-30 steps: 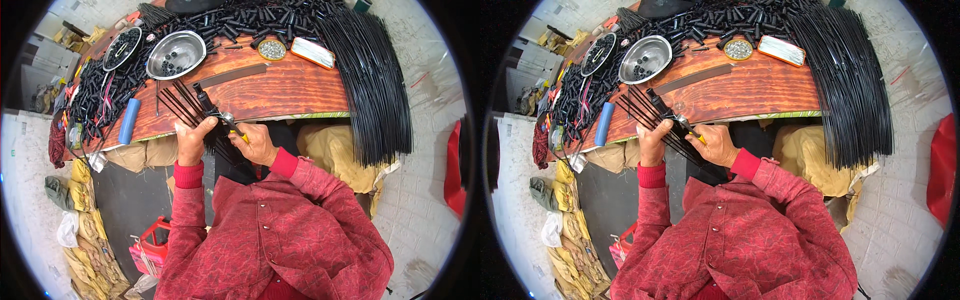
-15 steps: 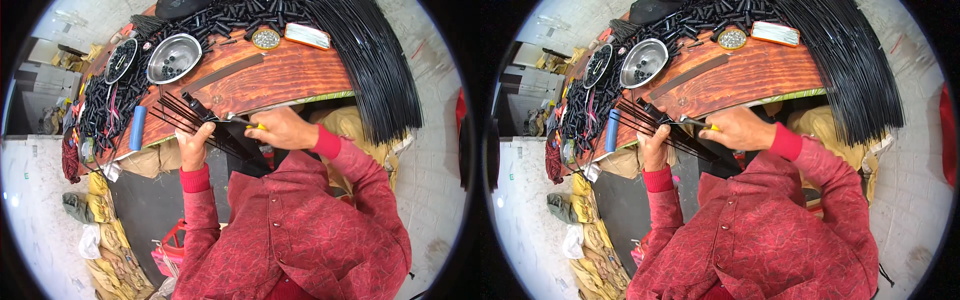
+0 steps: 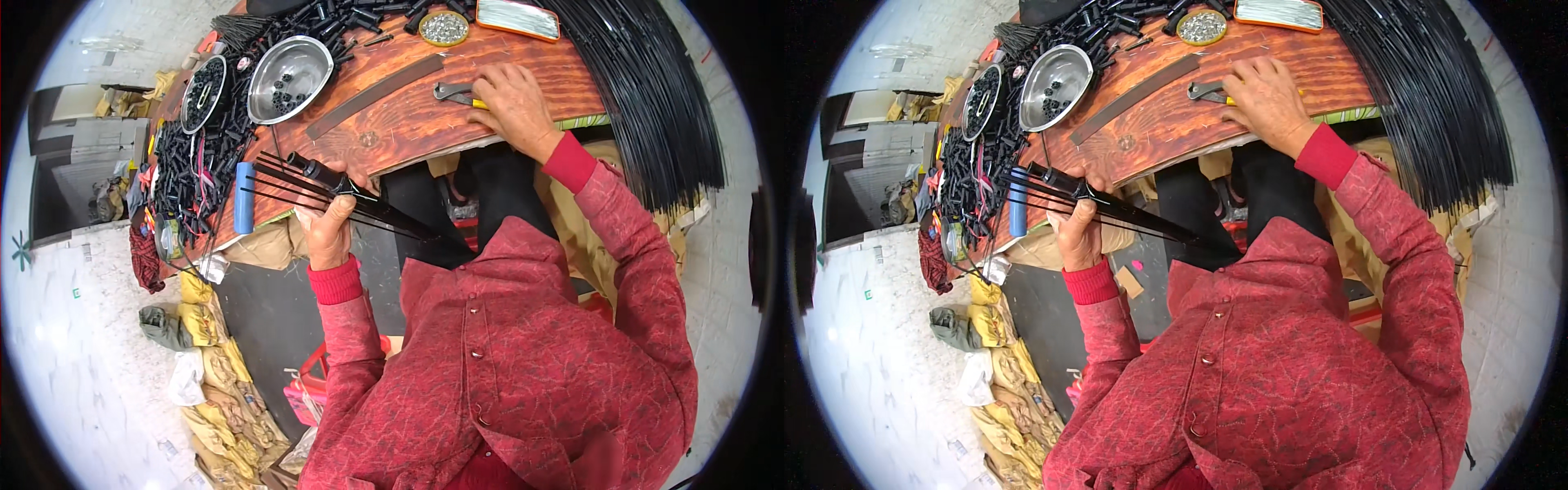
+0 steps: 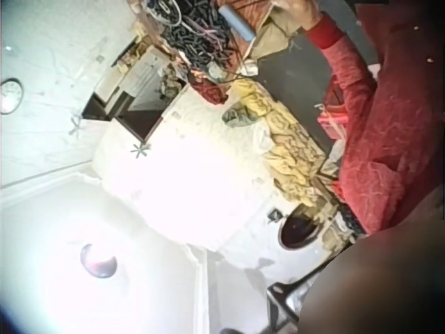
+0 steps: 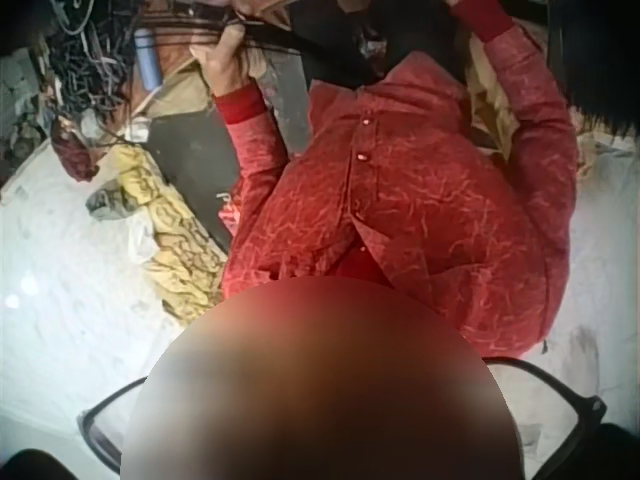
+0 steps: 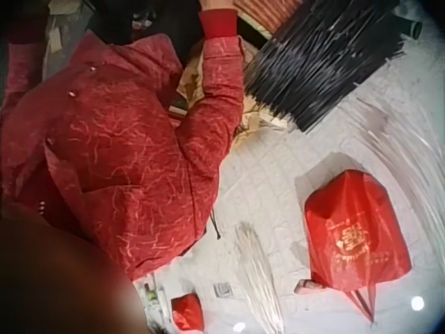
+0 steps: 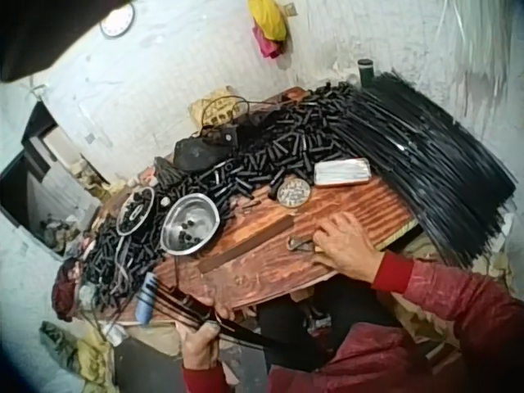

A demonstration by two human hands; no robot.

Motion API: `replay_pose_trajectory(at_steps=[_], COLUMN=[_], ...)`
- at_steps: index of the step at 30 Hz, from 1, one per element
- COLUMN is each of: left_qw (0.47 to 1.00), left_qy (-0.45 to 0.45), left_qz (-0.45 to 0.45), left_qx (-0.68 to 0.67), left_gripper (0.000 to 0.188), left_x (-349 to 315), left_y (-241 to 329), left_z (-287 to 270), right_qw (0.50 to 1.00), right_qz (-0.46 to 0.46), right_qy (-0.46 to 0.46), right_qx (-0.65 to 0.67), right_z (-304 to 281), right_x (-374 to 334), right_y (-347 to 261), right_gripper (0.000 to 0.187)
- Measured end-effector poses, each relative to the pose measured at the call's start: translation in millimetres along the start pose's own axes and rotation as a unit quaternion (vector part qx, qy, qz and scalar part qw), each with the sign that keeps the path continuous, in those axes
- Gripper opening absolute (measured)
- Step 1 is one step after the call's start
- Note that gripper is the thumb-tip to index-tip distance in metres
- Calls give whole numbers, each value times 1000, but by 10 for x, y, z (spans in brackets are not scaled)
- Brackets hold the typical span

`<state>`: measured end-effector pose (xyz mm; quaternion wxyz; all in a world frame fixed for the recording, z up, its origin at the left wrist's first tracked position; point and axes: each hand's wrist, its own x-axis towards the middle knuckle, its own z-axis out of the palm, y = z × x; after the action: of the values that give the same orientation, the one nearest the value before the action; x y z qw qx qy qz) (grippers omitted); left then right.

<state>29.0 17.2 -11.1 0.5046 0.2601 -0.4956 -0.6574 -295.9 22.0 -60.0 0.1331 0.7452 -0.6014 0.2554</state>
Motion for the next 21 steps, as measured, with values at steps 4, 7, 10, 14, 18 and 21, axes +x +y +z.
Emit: replay_pose_trajectory(at_steps=[4,7,10,14,18,21], left_qw=[1000,999,998,997,997,998], left_qy=[-5,34,53,67,53,52], left_qz=[6,-8,-10,-16,-18,-6], left_qx=[-4,28,38,44,44,40], left_gripper=[51,52,53,54,55,53], left_x=[15,16,-6,-18,-34,3], left_y=[-6,6,10,36,34,37], left_z=[62,85,94,106,103,168], right_qw=[971,865,827,792,800,807], right_qz=[-19,3,47,117,104,99], right_qy=[-1,18,9,-2,35,53], right_qx=[240,501,561,599,590,581], right_z=[-214,-303,-329,-292,-259,-293], right_x=[69,94,103,67,24,-6], right_y=[-541,-996,-1252,-1390,-1431,-1454], right_gripper=[15,16,22,25,33,37])
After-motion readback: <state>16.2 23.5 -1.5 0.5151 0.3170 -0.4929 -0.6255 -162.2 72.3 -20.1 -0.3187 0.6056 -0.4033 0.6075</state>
